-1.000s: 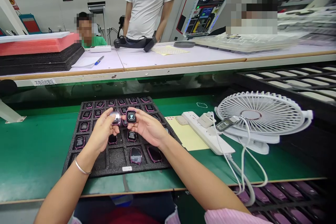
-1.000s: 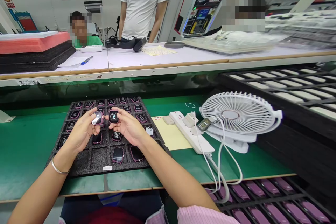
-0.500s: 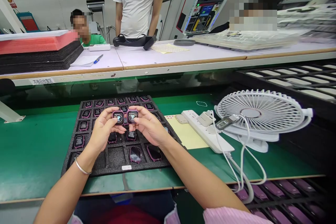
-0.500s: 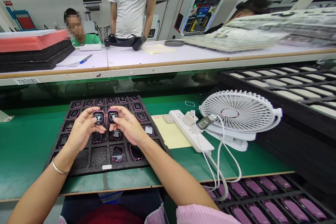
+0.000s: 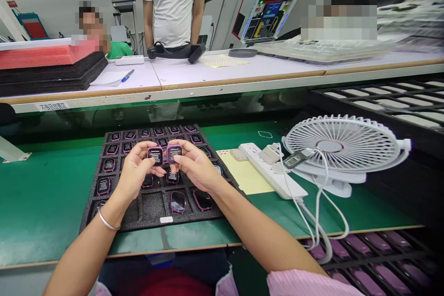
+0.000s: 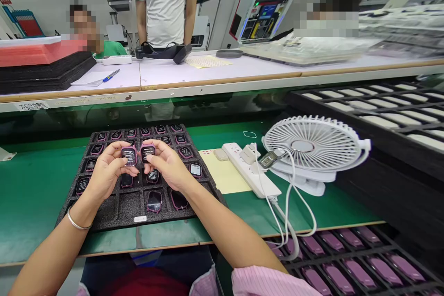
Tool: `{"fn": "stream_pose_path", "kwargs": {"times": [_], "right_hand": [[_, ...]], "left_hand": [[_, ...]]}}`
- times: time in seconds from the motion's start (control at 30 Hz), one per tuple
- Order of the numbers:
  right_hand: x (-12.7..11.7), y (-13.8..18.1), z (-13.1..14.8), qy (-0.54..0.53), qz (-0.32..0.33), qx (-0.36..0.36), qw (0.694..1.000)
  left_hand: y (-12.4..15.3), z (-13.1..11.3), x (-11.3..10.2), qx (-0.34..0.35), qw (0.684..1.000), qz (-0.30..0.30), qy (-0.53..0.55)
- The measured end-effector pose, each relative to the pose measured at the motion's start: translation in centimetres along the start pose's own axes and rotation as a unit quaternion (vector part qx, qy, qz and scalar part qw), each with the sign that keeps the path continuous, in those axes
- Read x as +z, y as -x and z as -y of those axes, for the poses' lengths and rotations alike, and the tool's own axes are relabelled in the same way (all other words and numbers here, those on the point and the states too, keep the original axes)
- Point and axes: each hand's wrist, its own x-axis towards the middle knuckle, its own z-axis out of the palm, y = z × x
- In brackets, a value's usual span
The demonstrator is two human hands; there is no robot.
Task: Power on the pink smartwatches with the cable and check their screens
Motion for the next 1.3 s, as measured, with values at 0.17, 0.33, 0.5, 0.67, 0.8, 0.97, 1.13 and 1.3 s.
{"fn": "stream_pose_path", "kwargs": {"times": [0.17, 0.33, 0.5, 0.67, 0.8, 0.97, 1.13, 1.3], "right_hand": [[0.06, 0.02, 0.01, 0.001, 0.0, -0.003, 1.0], [0.23, 0.1, 0.18, 0.001, 0.0, -0.013, 1.0], [0.32, 0.15, 0.23, 0.011, 0.002, -0.019, 1.0], [0.19, 0.16, 0.27, 0.013, 0.013, -0.022, 1.0], [0.12, 0.19, 0.19, 0.016, 0.02, -0.028, 0.999], [0.23, 0.08, -0.05, 0.026, 0.005, -0.033, 0.999], [0.27, -0.12, 0.04, -0.012, -0.018, -0.003, 1.0], [0.35, -0.03, 0.29, -0.02, -0.016, -0.002, 1.0]], "left_hand": [[0.07, -0.02, 0.01, 0.005, 1.0, 0.001, -0.003], [0.0, 0.13, -0.09, 0.013, 1.0, 0.005, -0.002], [-0.07, 0.25, -0.08, 0.019, 1.0, 0.003, -0.015], [-0.04, 0.1, -0.09, 0.015, 1.0, 0.005, -0.004], [0.01, 0.04, -0.1, 0.017, 1.0, 0.01, 0.002], [0.0, 0.41, -0.06, 0.035, 0.999, 0.015, -0.015], [-0.05, 0.47, -0.03, 0.003, 1.0, 0.015, 0.006], [-0.05, 0.23, 0.09, -0.002, 1.0, 0.014, 0.022]]}}
